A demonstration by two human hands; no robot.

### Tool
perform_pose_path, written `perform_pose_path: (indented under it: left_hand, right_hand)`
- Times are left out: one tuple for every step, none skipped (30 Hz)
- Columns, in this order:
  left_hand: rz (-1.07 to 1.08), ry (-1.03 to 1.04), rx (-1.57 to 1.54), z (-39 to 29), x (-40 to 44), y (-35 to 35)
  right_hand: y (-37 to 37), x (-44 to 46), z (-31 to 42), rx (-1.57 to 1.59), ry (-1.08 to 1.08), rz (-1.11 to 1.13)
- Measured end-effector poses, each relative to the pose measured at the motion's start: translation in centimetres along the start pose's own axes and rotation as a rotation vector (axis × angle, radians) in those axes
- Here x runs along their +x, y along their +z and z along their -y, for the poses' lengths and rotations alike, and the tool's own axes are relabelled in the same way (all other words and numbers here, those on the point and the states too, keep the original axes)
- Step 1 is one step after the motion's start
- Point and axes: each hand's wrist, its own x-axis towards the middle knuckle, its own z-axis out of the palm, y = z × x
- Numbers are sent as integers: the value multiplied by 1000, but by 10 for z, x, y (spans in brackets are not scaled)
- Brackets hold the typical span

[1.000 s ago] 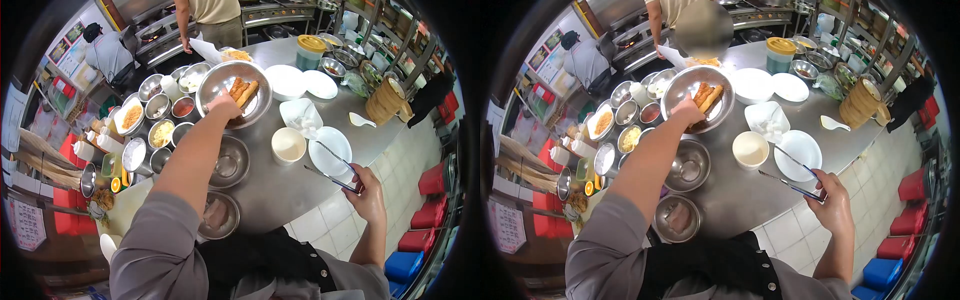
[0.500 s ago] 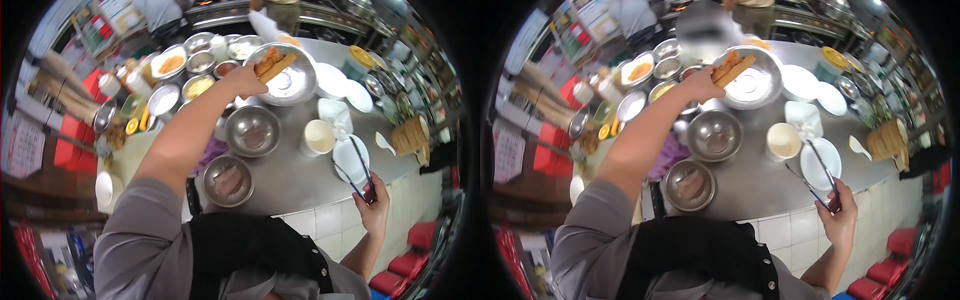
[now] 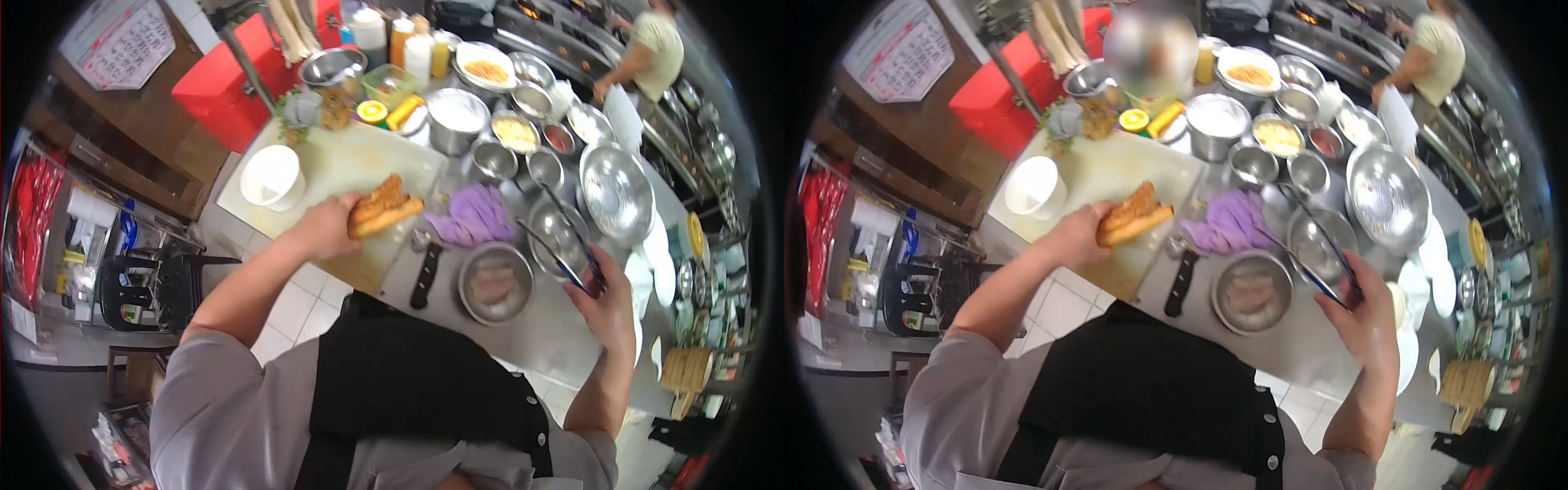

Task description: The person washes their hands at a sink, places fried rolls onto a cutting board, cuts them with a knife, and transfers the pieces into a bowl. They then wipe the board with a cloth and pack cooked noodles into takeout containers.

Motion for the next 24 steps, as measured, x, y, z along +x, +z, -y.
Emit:
perform_pose_path:
  left_hand:
    - [-16,-20,42,7,-5,-2]
    - [-29,-41,83,16,-8,-3]
    - [-36,-3,106,33,-7,2]
    - [-42,38,130,49,-3,7]
    - [-39,61,166,59,-3,6]
    - [-29,83,197,68,-4,7]
    - [-12,108,206,75,-5,3]
    - [10,134,215,81,-6,-1]
    - [35,159,224,88,-8,-2]
    - [14,198,217,97,-8,2]
    - [-9,238,212,105,-6,8]
    - [-33,277,207,113,-3,12]
    - [-61,303,178,118,-3,16]
    - [-89,331,154,122,-1,19]
    - [-116,356,129,126,0,23]
    - [-127,379,110,130,1,27]
    - [-137,403,93,132,2,31]
    - [-145,428,77,136,5,31]
    - [-13,444,4,138,0,11]
    - [-80,464,6,141,4,15]
    - [-139,485,7,144,9,24]
    - [-189,507,6,148,10,34]
    - [-223,519,-2,151,11,39]
    - [-247,536,-17,153,13,40]
  right_hand:
    - [16,25,27,-79,-87,3]
    - [34,50,57,-160,-171,3]
    - [51,76,88,-243,-252,-1]
    - [68,103,118,-314,-354,-26]
    - [85,131,147,-387,-452,-51]
    - [103,159,173,-433,-499,-76]
    - [119,187,205,-512,-568,-72]
    - [137,221,229,-625,-634,-118]
    - [156,246,260,-629,-695,-204]
    - [172,269,288,-673,-711,-230]
    - [187,295,315,-753,-735,-270]
    - [200,315,342,-820,-755,-288]
    - [213,334,367,-885,-774,-306]
    - [224,352,388,-920,-797,-322]
    - [234,369,407,-953,-821,-337]
    - [244,387,426,-986,-845,-351]
    - [256,408,445,-1053,-864,-371]
    - [267,431,461,-1120,-879,-391]
    - [277,448,474,-1185,-892,-408]
    - [285,458,486,-1185,-982,-552]
    - [294,461,496,-1179,-1064,-692]
    - [293,390,526,-1008,-963,-449]
    - [295,405,536,-875,-975,-451]
    - [297,426,538,-748,-971,-449]
